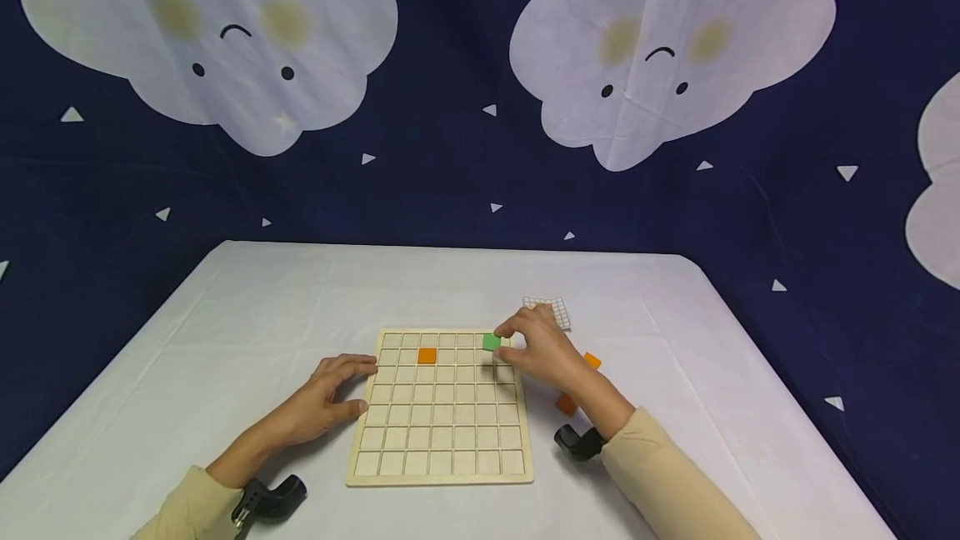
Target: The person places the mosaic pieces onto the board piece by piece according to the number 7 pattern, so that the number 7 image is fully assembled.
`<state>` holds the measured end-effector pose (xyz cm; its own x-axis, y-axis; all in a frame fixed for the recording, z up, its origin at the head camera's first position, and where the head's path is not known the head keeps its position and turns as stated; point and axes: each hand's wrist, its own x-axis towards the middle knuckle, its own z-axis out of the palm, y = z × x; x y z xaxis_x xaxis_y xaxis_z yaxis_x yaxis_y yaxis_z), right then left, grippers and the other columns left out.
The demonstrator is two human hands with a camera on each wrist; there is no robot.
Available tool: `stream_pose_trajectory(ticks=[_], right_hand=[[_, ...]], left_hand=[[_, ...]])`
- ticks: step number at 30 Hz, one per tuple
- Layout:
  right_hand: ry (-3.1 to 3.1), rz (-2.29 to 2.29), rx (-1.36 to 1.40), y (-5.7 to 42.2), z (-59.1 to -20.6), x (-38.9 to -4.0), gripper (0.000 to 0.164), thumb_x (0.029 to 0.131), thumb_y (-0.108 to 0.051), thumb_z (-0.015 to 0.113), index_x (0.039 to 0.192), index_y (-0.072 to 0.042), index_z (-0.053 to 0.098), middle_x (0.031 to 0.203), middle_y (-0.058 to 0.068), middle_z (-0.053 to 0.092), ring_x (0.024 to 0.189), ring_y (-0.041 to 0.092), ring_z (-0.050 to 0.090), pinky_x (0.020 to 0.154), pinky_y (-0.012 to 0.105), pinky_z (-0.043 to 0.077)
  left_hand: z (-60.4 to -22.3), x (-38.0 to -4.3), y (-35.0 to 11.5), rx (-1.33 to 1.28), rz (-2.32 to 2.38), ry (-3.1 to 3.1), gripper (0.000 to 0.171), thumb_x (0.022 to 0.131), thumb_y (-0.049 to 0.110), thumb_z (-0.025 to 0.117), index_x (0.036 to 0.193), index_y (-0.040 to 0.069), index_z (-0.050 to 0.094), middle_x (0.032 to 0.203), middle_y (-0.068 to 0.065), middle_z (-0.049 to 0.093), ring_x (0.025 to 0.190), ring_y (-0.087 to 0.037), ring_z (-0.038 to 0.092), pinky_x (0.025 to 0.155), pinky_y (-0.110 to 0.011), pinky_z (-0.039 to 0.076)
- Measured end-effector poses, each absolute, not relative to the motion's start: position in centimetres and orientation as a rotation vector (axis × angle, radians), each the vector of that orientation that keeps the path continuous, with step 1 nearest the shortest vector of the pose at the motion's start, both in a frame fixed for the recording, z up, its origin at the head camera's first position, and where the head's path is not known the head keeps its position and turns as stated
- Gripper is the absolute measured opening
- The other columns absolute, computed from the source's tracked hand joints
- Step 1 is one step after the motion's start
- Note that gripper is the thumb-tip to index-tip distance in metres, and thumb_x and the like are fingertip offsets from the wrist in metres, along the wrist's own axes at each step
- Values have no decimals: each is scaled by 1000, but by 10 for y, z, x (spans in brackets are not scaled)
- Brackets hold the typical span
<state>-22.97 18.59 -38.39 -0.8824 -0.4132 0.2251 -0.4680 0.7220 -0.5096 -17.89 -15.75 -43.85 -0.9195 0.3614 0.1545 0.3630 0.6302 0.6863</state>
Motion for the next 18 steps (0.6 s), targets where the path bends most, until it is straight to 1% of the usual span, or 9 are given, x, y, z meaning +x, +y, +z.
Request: stream_pose_trajectory(ticks=[1, 4, 6, 8, 10, 13, 18], right_hand=[[-2825, 877, 729, 183, -384, -230, 23, 81, -20, 71, 104, -14, 70, 104, 2, 64, 130, 40, 41, 111, 62, 19], [-2826, 886, 740, 174, -384, -230, 23, 81, -21, 71, 103, -15, 70, 101, -1, 64, 122, 34, 47, 108, 59, 26], [-2830, 886, 757, 168, -384, -230, 22, 82, -21, 70, 104, -16, 69, 100, -1, 64, 113, 28, 51, 100, 54, 36], [-2837, 890, 768, 162, -384, -230, 22, 82, -21, 70, 104, -16, 70, 100, -2, 63, 104, 23, 51, 91, 45, 41], [-2838, 889, 782, 156, -385, -231, 22, 82, -21, 70, 104, -16, 70, 101, -2, 63, 98, 20, 49, 82, 38, 43], [-2831, 886, 791, 149, -386, -232, 22, 82, -22, 70, 103, -16, 70, 100, -3, 63, 95, 17, 48, 79, 33, 42], [-2844, 883, 793, 138, -388, -233, 23, 83, -23, 70, 104, -16, 70, 101, -4, 62, 95, 17, 48, 79, 33, 43]], left_hand=[[-439, -179, -157, -629, -1199, -2836, 47, 81, 10, 70, 126, 6, 57, 139, -7, 49, 128, -30, 36, 103, -55, 28], [-439, -179, -157, -628, -1192, -2843, 47, 81, 10, 70, 126, 6, 57, 139, -6, 49, 128, -30, 36, 103, -55, 28], [-439, -179, -157, -627, -1194, -2844, 47, 81, 10, 70, 126, 6, 57, 139, -6, 49, 128, -30, 36, 103, -55, 28], [-439, -179, -157, -625, -1191, -2846, 47, 81, 11, 70, 126, 7, 57, 139, -6, 49, 127, -29, 36, 103, -55, 29], [-440, -179, -157, -621, -1192, -2846, 47, 81, 11, 70, 126, 7, 57, 139, -6, 49, 127, -29, 36, 103, -55, 29], [-440, -179, -157, -618, -1195, -2841, 47, 81, 10, 70, 126, 7, 57, 139, -5, 49, 128, -29, 36, 103, -55, 29], [-439, -179, -159, -629, -1186, -2830, 47, 81, 10, 70, 126, 7, 57, 138, -6, 49, 127, -31, 36, 102, -56, 29]])
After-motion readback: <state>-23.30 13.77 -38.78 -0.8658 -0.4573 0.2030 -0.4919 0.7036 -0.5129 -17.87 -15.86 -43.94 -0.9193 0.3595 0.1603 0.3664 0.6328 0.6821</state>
